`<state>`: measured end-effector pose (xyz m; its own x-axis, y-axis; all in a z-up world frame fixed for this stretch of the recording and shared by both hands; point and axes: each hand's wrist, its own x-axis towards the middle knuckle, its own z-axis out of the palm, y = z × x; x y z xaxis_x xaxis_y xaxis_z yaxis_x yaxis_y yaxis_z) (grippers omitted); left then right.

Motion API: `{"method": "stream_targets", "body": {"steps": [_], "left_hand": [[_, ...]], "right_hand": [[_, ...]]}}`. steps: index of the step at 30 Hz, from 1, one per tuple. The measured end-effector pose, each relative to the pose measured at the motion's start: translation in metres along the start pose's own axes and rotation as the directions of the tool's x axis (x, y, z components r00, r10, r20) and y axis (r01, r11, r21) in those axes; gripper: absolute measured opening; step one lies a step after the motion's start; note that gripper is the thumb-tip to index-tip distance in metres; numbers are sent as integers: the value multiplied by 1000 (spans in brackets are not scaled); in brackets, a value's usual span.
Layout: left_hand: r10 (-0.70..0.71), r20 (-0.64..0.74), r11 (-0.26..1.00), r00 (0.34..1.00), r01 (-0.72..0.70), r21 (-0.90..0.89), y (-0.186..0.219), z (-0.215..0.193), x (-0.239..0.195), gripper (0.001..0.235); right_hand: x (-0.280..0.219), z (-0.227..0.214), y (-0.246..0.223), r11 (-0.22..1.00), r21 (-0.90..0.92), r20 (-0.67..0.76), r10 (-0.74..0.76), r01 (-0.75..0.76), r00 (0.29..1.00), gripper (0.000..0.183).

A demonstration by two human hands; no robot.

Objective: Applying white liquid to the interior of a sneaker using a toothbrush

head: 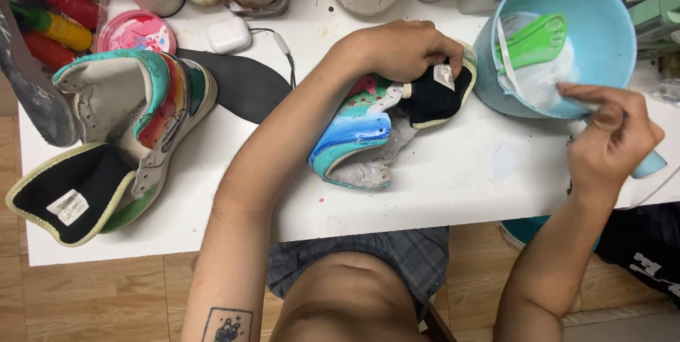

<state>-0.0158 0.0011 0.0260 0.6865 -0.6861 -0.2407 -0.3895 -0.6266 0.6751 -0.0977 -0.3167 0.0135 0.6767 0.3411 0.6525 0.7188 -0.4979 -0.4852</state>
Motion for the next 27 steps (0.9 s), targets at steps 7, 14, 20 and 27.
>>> {"method": "stream_targets", "body": {"steps": [7,14,20,27], "left_hand": [[65,-11,998,998,-65,0,-6,4,5,54],[94,-22,996,995,-94,0,-11,4,9,55],[309,-122,951,943,-305,54,-37,19,31,44],[544,-236,835,805,-546,61,-50,31,45,34]], "right_hand": [[-4,3,-13,999,36,-93,29,-26,995,68],[-22,2,-26,937,247,-670,349,-247,655,55],[-101,25,-60,828,550,-554,267,106,788,43],[-64,90,-144,694,694,94,-350,190,932,47]]}}
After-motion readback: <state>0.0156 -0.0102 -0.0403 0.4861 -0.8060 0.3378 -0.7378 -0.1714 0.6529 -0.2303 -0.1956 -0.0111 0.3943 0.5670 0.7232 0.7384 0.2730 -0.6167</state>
